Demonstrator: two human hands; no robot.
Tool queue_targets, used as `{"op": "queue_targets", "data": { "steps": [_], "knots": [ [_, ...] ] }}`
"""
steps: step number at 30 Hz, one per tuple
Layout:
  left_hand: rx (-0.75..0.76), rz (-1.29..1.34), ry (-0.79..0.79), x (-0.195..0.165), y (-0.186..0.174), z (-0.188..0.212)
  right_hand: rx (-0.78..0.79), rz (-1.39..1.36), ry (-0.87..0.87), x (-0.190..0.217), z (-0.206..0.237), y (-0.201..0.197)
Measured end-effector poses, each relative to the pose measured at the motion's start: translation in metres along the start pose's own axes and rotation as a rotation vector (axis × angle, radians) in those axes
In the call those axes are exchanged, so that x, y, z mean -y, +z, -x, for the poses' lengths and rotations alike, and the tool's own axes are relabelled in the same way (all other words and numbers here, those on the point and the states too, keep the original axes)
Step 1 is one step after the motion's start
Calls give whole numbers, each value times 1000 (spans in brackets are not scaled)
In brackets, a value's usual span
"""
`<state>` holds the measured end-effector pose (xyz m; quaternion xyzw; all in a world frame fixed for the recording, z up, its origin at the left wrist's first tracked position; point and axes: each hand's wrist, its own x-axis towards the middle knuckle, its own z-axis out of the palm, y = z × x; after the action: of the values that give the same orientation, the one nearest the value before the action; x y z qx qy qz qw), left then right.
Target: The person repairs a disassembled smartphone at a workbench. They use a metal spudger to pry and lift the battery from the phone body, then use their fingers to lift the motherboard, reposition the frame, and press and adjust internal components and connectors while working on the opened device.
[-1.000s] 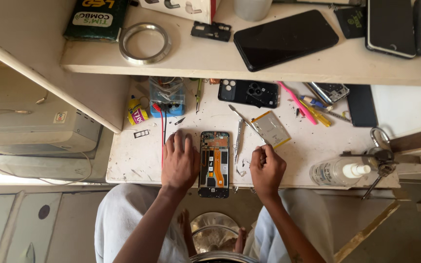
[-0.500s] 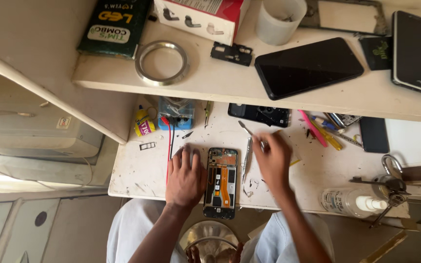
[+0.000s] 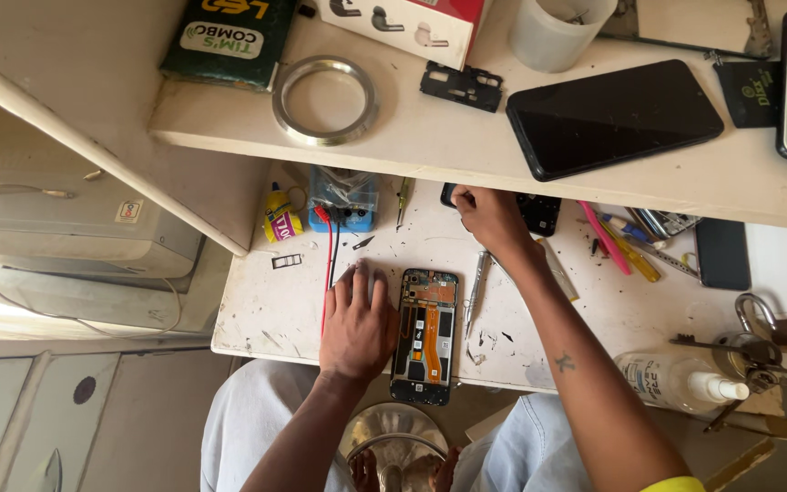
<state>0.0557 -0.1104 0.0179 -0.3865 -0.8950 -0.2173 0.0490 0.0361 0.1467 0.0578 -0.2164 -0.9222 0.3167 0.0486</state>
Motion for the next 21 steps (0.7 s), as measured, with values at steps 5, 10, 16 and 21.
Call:
{"op": "queue_targets", "data": {
  "steps": [5,10,16,21],
  "knots": [
    [26,0,-5,0,-1,-1,-27,-46,-60,0,-6,-4],
    [-6,-6,5,-1,-1,-1,24,8,-49,3,-5,-7],
    [-25,-8,25,0,0,-1,11,287,-153,8,-3,-9],
    [-28,-7,19,0,2,-1,122,258,-76,11,-7,-18]
  ]
}}
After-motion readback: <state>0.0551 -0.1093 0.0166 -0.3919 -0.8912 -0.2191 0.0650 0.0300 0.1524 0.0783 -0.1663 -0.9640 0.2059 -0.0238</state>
